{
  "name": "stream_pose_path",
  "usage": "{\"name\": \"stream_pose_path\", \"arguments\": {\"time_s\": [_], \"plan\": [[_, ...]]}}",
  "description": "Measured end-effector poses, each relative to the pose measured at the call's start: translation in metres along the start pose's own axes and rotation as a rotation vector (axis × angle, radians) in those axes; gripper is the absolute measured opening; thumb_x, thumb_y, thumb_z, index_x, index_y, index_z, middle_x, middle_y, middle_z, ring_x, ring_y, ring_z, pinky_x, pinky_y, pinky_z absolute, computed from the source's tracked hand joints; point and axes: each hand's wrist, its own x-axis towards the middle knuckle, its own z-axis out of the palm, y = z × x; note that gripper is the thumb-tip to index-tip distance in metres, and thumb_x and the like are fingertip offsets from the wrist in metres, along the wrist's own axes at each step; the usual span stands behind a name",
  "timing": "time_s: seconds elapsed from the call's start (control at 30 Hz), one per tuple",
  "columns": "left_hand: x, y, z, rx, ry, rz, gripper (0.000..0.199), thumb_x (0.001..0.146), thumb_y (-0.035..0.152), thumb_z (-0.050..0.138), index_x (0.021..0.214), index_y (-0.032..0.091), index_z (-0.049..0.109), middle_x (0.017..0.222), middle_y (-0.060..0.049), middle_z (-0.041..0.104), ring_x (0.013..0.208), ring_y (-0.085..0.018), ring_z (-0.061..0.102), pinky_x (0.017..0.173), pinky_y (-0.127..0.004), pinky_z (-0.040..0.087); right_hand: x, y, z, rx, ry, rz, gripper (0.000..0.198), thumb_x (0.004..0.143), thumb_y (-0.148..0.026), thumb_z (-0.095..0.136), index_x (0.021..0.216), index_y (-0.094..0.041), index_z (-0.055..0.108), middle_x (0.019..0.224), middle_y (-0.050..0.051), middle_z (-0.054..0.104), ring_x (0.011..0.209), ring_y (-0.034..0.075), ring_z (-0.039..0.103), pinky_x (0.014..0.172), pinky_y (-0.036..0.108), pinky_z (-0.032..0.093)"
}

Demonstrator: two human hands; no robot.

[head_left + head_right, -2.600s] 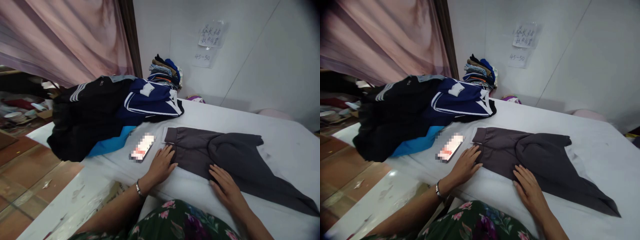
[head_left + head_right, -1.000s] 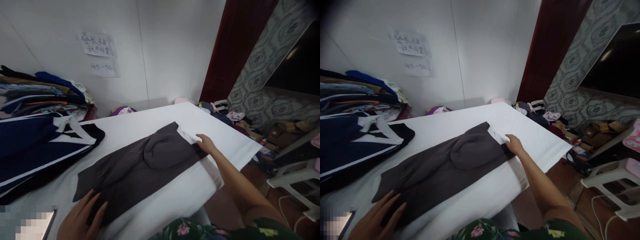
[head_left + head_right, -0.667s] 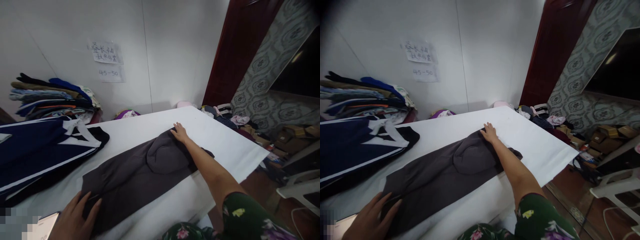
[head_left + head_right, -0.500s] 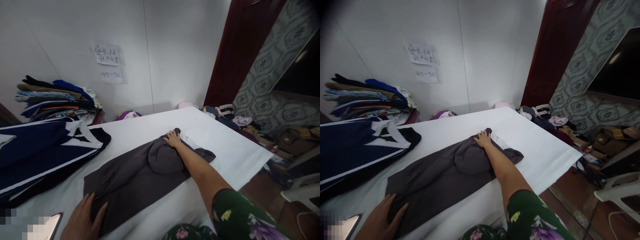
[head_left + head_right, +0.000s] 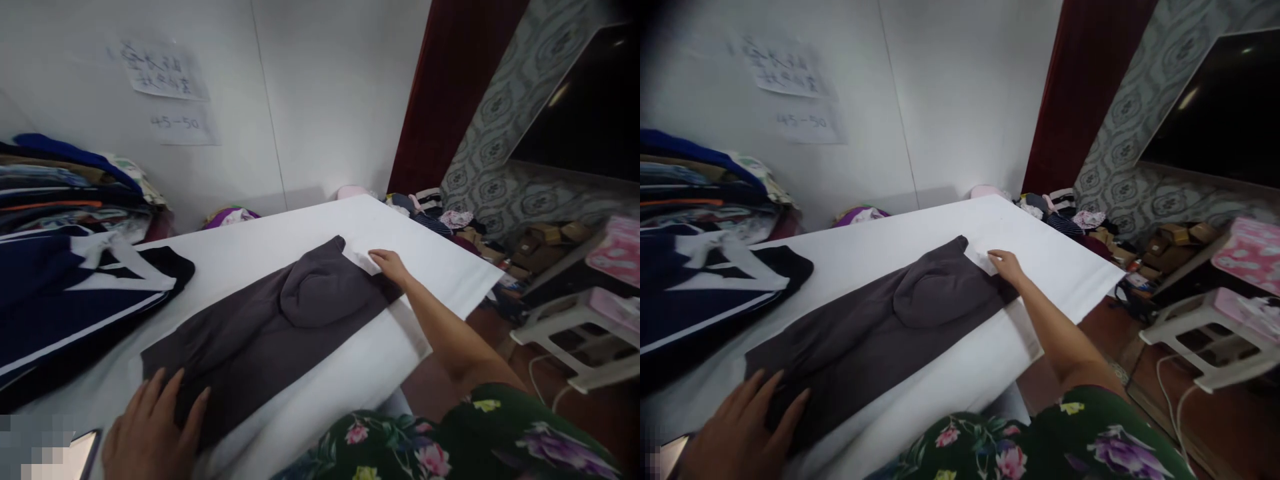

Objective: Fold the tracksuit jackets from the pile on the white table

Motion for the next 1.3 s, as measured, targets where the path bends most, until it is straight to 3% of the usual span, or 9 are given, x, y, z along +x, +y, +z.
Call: {"name": "stream_pose_path", "arguments": {"time_s": [0.17,0.33,0.5,0.6,0.7,0.8,0.97,1.1,1.3], "plan": [[0.035,0.062,-0.009,-0.165,0.067,0.353,0.059,0.088,0.051,0.035,0.122,0.008,0.057,0.135,-0.022,0.054,0.126,-0.034,0.051,0.105,-0.048,0.042,-0.058,0.052,-0.062,0.026,0.138,0.328,0.034,0.081,-0.033,0.056,0.104,-0.012,0.071,0.09,0.009,0.074,0.078,0.019,0.069,0.072,0.032,0.055],[0.059,0.13,0.0,-0.181,-0.067,0.614,0.045,0.087,0.031,0.048,0.131,0.02,0.054,0.147,-0.013,0.046,0.133,-0.029,0.044,0.105,-0.045,0.042,-0.091,0.063,-0.062,0.043,0.077,0.381,0.036,0.079,-0.032,0.058,0.108,-0.014,0.071,0.073,0.003,0.071,0.057,0.015,0.061,0.055,0.028,0.052],[0.078,0.167,0.01,-0.045,-0.142,0.675,0.051,0.083,0.014,0.049,0.134,0.016,0.051,0.147,-0.014,0.047,0.132,-0.03,0.045,0.1,-0.045,0.042,-0.089,0.05,-0.05,0.075,-0.045,0.345,0.033,0.076,-0.028,0.056,0.103,-0.018,0.072,0.066,0.0,0.066,0.056,0.014,0.059,0.05,0.024,0.048],[0.092,0.172,0.01,0.02,-0.202,0.613,0.041,0.085,0.012,0.045,0.123,0.015,0.059,0.128,-0.014,0.061,0.116,-0.027,0.056,0.09,-0.042,0.045,-0.085,0.043,-0.042,-0.006,-0.027,0.284,0.032,0.073,-0.023,0.051,0.098,-0.019,0.072,0.064,-0.002,0.065,0.055,0.014,0.057,0.053,0.024,0.048],[0.104,0.166,0.002,0.066,-0.172,0.546,0.03,0.087,0.016,0.042,0.108,0.016,0.063,0.109,-0.011,0.067,0.103,-0.025,0.06,0.085,-0.04,0.044,-0.088,0.04,-0.037,-0.16,0.075,0.149,0.031,0.072,-0.019,0.049,0.093,-0.02,0.071,0.08,0.001,0.07,0.072,0.017,0.062,0.069,0.029,0.051],[0.106,0.153,-0.003,0.105,-0.109,0.514,0.028,0.086,0.017,0.043,0.107,0.017,0.062,0.107,-0.01,0.066,0.1,-0.025,0.059,0.083,-0.038,0.042,-0.095,0.041,-0.038,-0.309,0.053,0.048,0.033,0.07,-0.013,0.048,0.094,-0.02,0.071,0.097,0.005,0.07,0.091,0.02,0.063,0.085,0.033,0.049],[0.094,0.139,0.012,0.097,-0.164,0.543,0.03,0.082,0.011,0.045,0.105,0.018,0.062,0.108,-0.01,0.065,0.102,-0.025,0.057,0.082,-0.038,0.042,-0.099,0.035,-0.039,-0.383,-0.053,-0.01,0.047,0.068,-0.007,0.048,0.108,-0.02,0.069,0.113,0.008,0.067,0.109,0.023,0.059,0.099,0.038,0.044],[0.09,0.141,0.02,0.035,-0.156,0.52,0.03,0.08,0.01,0.046,0.105,0.018,0.061,0.111,-0.011,0.064,0.103,-0.024,0.056,0.085,-0.039,0.041,-0.088,0.0,-0.023,-0.211,-0.045,-0.217,0.055,0.074,-0.015,0.052,0.129,-0.024,0.059,0.142,0.007,0.052,0.134,0.026,0.043,0.113,0.046,0.033],[0.087,0.143,0.015,-0.059,-0.169,0.489,0.032,0.08,0.008,0.045,0.106,0.016,0.061,0.112,-0.011,0.063,0.108,-0.025,0.055,0.09,-0.041,0.042,-0.053,-0.081,0.031,-0.129,-0.058,-0.433,0.05,0.093,-0.044,0.048,0.139,-0.027,0.05,0.156,0.005,0.031,0.147,0.025,0.02,0.117,0.048,0.02]]}}
